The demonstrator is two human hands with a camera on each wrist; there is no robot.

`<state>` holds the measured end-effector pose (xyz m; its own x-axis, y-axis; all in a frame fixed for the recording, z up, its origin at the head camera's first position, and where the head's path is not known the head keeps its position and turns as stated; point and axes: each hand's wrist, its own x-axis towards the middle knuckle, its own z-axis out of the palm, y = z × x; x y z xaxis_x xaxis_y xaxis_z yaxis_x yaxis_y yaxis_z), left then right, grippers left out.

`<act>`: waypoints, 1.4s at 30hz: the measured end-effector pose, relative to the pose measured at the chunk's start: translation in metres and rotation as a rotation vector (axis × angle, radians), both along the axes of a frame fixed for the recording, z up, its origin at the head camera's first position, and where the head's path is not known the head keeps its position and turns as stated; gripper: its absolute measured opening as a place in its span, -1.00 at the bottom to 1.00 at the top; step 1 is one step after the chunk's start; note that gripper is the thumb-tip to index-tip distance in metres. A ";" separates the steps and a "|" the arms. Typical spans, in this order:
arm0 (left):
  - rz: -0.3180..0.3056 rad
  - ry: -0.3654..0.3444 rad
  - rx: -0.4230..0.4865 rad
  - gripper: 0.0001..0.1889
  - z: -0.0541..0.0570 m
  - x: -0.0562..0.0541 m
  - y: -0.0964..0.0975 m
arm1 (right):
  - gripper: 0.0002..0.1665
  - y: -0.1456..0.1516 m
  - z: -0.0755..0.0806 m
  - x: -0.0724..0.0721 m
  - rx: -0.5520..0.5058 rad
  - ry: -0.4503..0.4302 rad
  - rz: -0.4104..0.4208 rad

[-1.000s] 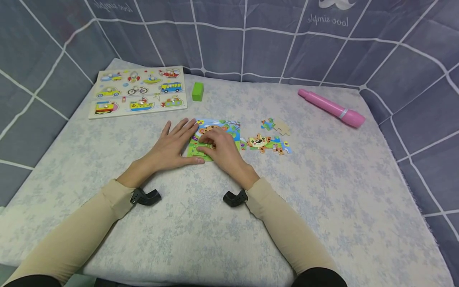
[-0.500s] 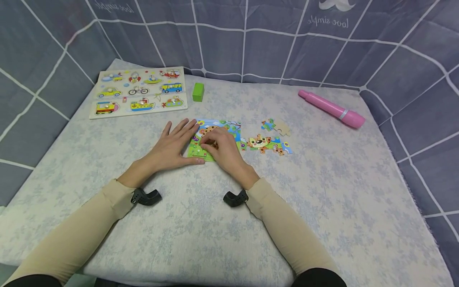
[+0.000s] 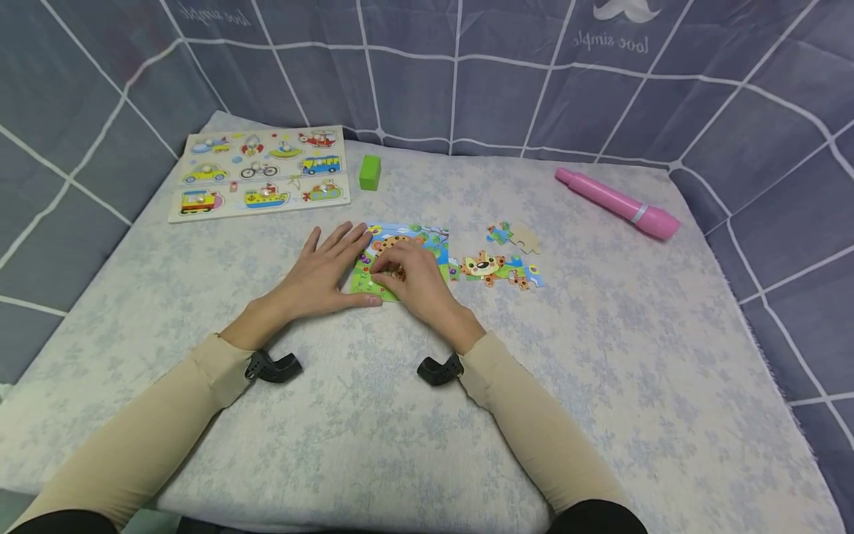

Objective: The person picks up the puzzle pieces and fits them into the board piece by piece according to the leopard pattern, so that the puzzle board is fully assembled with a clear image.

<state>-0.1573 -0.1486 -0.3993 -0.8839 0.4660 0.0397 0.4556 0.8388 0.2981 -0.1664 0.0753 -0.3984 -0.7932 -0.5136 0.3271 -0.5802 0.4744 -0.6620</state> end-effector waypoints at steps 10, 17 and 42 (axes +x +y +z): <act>-0.002 0.002 -0.005 0.25 0.001 -0.001 -0.001 | -0.81 0.030 0.004 0.012 0.029 0.018 -0.086; 0.007 -0.002 -0.002 0.25 0.000 0.000 -0.002 | -0.84 0.042 0.004 0.016 0.078 0.054 -0.098; 0.007 -0.005 0.020 0.24 0.001 0.001 0.002 | -0.57 0.126 0.010 0.017 0.078 0.101 -0.397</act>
<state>-0.1561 -0.1467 -0.3983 -0.8873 0.4591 0.0442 0.4482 0.8358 0.3172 -0.1499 0.2009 -0.3888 -0.9004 -0.2002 0.3862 -0.4024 0.7208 -0.5644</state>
